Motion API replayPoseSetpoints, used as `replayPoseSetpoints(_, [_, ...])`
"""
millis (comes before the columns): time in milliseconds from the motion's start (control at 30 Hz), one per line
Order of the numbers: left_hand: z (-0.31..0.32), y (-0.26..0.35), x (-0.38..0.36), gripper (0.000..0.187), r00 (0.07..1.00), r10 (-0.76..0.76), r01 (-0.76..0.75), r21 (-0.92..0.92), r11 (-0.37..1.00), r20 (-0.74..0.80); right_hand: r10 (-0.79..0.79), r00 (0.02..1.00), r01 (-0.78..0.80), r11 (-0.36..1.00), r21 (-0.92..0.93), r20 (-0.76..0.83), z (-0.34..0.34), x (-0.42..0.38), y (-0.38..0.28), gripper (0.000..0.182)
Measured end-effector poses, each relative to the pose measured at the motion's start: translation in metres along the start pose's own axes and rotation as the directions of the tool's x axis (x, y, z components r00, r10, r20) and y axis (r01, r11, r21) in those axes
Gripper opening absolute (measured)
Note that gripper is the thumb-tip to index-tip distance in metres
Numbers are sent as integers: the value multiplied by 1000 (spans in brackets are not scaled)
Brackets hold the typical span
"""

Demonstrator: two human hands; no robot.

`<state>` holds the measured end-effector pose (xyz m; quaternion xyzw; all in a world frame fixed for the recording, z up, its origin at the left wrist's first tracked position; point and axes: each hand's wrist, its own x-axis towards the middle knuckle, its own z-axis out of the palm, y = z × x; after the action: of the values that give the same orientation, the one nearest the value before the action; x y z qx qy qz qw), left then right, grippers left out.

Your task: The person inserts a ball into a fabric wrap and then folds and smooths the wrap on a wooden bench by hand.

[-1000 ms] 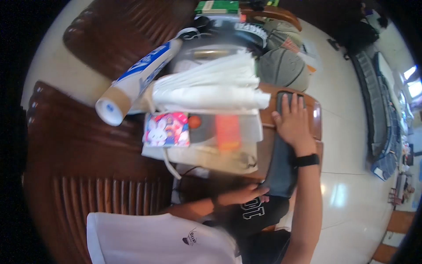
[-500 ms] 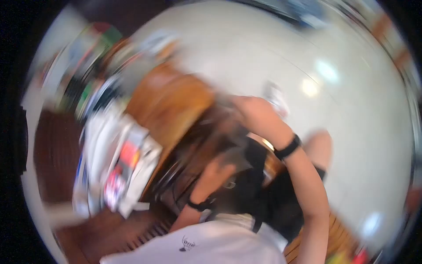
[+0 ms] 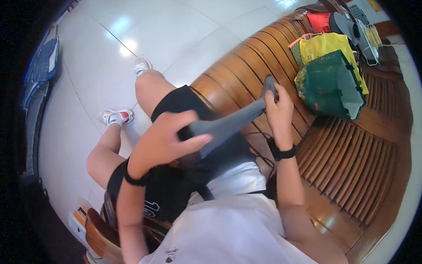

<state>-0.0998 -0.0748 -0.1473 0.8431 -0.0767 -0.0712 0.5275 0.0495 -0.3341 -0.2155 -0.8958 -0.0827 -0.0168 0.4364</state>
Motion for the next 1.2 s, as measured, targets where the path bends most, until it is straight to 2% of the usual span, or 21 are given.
replayPoseSetpoints(67, [19,-6,44,29,984,-116,128,-89,988,131,12,998,-15,999,-47,-66,1,8,47,31])
replayPoseSetpoints(133, [50,-27,69,29,983,-84,117,-201,973,166,33,995,-50,984,-171,-97,9,21,88,34])
replayPoseSetpoints(200, [84,-58,89,28,982,-72,125,-322,938,172,46,998,-53,964,-261,-31,22,40,113,35])
replayPoseSetpoints(267, [116,-84,100,26,983,-104,166,-473,865,154,-152,988,155,965,-212,29,50,59,137,36])
replayPoseSetpoints(300, [124,-91,106,26,951,-193,306,-636,708,243,-59,986,87,980,-178,158,61,61,129,39])
replayPoseSetpoints(333, [130,-93,112,29,961,-213,265,-805,532,176,21,959,24,988,-153,283,75,65,117,44])
replayPoseSetpoints(367, [122,-87,118,29,937,-287,323,-807,495,200,-106,936,193,952,-238,336,94,62,137,50])
replayPoseSetpoints(400, [112,-81,126,30,911,-356,363,-811,458,206,33,941,85,940,-330,337,116,63,139,58])
replayPoseSetpoints(433, [111,-84,132,30,907,-377,364,-798,481,187,170,928,-15,905,-424,331,137,63,140,68])
replayPoseSetpoints(500, [111,-88,137,30,891,-429,376,-775,507,152,8,947,116,923,-366,320,136,60,145,68])
replayPoseSetpoints(533, [102,-85,137,30,878,-427,420,-773,476,214,-70,950,176,925,-337,305,134,59,152,68])
replayPoseSetpoints(567, [93,-84,137,31,866,-416,461,-763,453,276,-146,952,199,963,-182,268,129,64,160,69])
replayPoseSetpoints(667, [71,-87,145,34,736,-419,676,-616,404,532,-91,976,101,994,-39,198,106,67,135,68])
replayPoseSetpoints(700, [68,-95,147,38,771,-348,637,-657,404,534,-55,976,86,987,-140,209,105,69,139,67])
replayPoseSetpoints(733, [65,-102,150,41,772,-387,635,-622,458,504,-20,982,64,972,-228,190,106,64,143,67])
replayPoseSetpoints(800, [64,-112,155,48,868,-285,487,-582,651,407,2,989,56,923,-381,148,118,63,146,67])
replayPoseSetpoints(833, [68,-119,159,49,939,-223,332,-520,787,263,37,992,18,902,-431,120,127,59,144,68])
replayPoseSetpoints(867, [71,-125,163,46,952,-201,292,-480,827,233,55,993,-1,882,-472,101,133,55,147,68])
replayPoseSetpoints(933, [75,-131,175,41,945,-195,293,-418,860,262,87,995,-49,839,-542,45,147,49,159,69])
replayPoseSetpoints(1067, [81,-140,199,33,917,-192,277,-211,937,349,-108,988,152,791,-593,110,144,65,174,69])
replayPoseSetpoints(1200, [66,-157,215,30,785,-265,207,166,964,560,-162,976,215,796,-566,144,137,76,154,68])
